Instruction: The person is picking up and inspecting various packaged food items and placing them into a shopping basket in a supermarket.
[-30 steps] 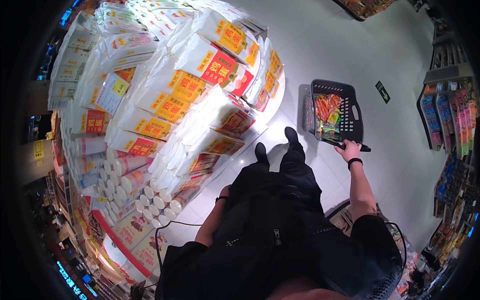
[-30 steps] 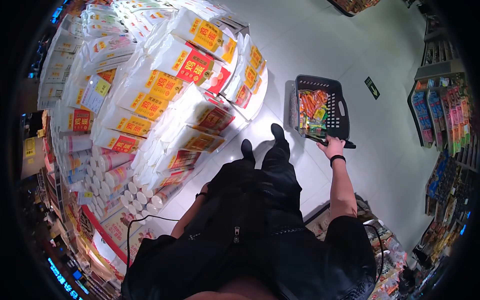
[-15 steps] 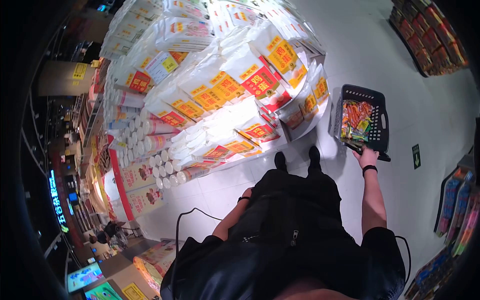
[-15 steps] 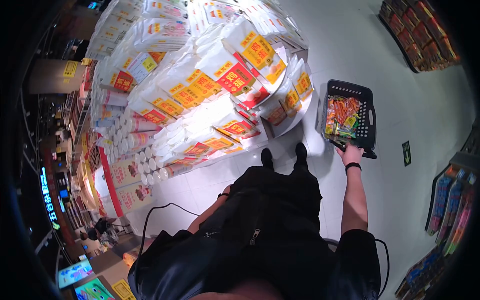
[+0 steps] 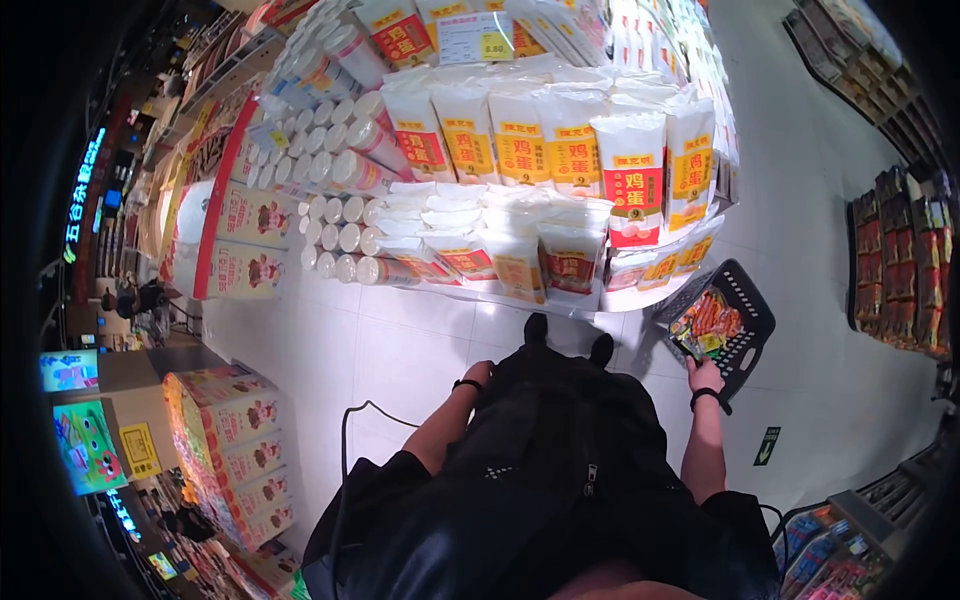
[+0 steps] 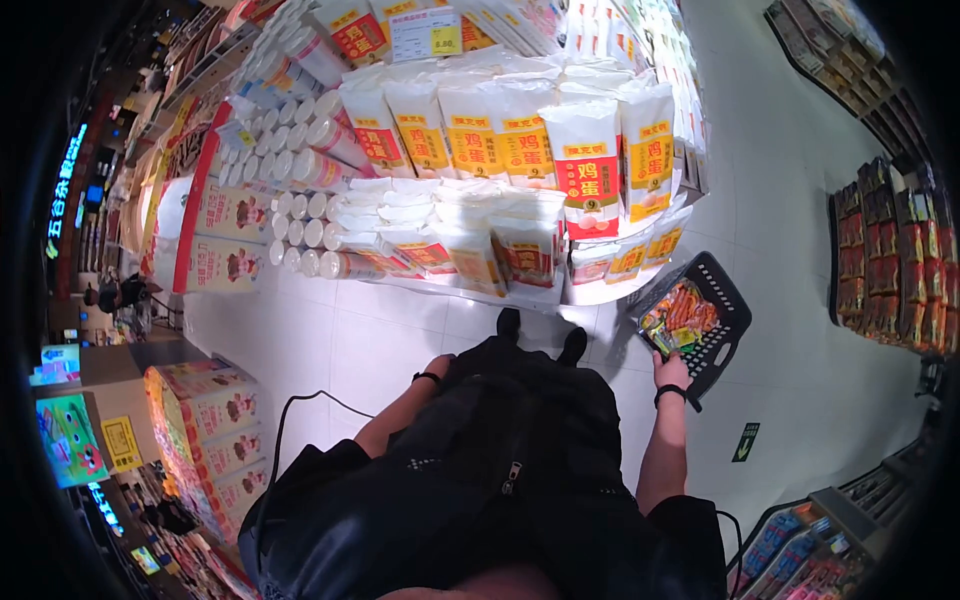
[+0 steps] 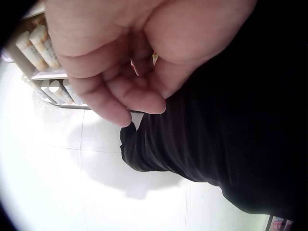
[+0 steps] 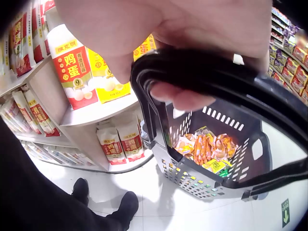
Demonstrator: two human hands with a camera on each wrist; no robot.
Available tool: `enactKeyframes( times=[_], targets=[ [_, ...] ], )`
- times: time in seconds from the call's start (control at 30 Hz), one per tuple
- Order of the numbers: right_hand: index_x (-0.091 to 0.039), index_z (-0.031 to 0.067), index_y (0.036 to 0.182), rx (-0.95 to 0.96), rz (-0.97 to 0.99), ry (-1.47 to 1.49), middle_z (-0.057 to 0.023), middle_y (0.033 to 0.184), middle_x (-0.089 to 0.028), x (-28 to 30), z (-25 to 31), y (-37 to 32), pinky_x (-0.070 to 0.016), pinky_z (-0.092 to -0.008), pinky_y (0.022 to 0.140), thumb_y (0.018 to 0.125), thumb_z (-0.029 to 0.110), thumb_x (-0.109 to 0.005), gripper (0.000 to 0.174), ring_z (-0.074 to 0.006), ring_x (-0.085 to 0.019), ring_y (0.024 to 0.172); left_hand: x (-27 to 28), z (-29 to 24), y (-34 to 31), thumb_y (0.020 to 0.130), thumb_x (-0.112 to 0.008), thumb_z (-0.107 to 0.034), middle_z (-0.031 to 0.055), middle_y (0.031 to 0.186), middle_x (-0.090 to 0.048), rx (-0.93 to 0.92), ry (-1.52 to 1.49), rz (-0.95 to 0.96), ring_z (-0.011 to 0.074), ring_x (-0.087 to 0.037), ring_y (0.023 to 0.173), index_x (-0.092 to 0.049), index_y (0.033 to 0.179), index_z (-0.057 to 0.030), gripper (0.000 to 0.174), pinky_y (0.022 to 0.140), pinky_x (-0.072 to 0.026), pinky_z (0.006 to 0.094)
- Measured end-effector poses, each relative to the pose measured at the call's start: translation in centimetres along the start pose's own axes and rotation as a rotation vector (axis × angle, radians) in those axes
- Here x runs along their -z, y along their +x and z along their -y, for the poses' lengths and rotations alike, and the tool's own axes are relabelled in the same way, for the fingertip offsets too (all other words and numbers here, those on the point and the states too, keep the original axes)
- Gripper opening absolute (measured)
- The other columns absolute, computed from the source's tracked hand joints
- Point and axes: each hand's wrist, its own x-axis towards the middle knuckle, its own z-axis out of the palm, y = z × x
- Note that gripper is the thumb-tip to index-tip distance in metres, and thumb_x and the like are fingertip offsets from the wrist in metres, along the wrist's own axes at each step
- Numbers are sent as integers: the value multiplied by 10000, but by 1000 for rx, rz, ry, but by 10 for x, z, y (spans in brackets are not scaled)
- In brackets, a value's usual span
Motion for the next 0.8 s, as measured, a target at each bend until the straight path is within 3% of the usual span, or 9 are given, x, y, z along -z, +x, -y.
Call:
enactKeyframes(
  times=[0.1, 0.17, 0.2, 0.27, 0.37, 0.5, 0.6, 0.63, 0.8],
  targets=[
    [-726, 97, 1297, 81, 51, -58, -225, 1217, -766, -5, 0, 5, -567, -517, 1028, 991, 535, -673, 537, -412, -721, 1174, 28, -38, -13, 889, -738, -126, 241, 1187, -751, -15, -25, -106, 443, -701, 1147, -780, 1054, -90, 174, 1010, -564, 500],
    [-743, 53, 1222, 93, 77, -165, -251, 1177, -767, 5, 19, -2, -569, -512, 1018, 976, 455, -698, 473, -420, -729, 1143, 40, -43, -5, 871, -764, -90, 234, 1069, -760, -84, -107, -151, 433, -721, 1080, -772, 1049, -80, 178, 945, -584, 492],
    [-749, 33, 1172, 170, 8, -81, -256, 1152, -769, 16, 39, -15, -572, -517, 1002, 978, 399, -697, 417, -424, -732, 1121, 36, -32, 10, 881, -757, -126, 162, 888, -756, -167, -174, -213, 322, -721, 819, -771, 1051, -73, 178, 775, -578, 436],
    [-750, -3, 1076, 500, -242, 83, -257, 1075, -771, 17, 73, -16, -582, -522, 938, 987, 242, -692, 267, -422, -746, 1047, 89, -92, -20, 858, -674, -53, 153, 902, -745, -68, -335, -157, 308, -751, 853, -754, 1073, -55, 230, 803, -599, 435],
    [-689, -15, 1197, 708, -9, 503, -209, 1096, -755, 71, 191, -68, -597, -419, 870, 990, 214, -762, 318, -313, -759, 990, 111, -109, -9, 894, -671, -86, 100, 863, -714, -245, -434, -226, 230, -699, 781, -741, 1091, -55, 212, 759, -571, 371],
    [-531, -28, 1419, 800, -61, 750, -194, 1343, -679, 75, 297, -79, -588, -418, 893, 935, 241, -855, 642, -298, -720, 1121, 148, -156, -24, 986, -676, -110, 44, 890, -668, -443, -625, -203, 145, -635, 801, -702, 1138, -43, 168, 763, -541, 322],
    [-591, -35, 1372, 779, -42, 733, -163, 1213, -760, 77, 338, -71, -585, -384, 911, 943, 202, -859, 559, -248, -736, 1084, 160, -165, -6, 1031, -689, -117, 15, 997, -685, -552, -701, -143, 102, -624, 858, -672, 1173, -37, 164, 794, -534, 299],
    [-606, -33, 1362, 785, -46, 823, -159, 1209, -772, 70, 347, -69, -584, -372, 908, 947, 186, -859, 532, -228, -738, 1075, 174, -180, -20, 1013, -712, -145, 97, 1065, -740, -609, -614, -225, 174, -687, 886, -681, 1155, -13, 196, 832, -567, 332],
    [-686, -42, 1256, 689, -17, 794, -144, 1134, -803, 59, 337, -64, -592, -347, 878, 964, 118, -844, 369, -183, -748, 971, 212, -225, -59, 1039, -696, -137, 119, 1102, -732, -800, -620, -122, 229, -716, 1027, -663, 1204, -4, 214, 923, -569, 357]
  ],
)
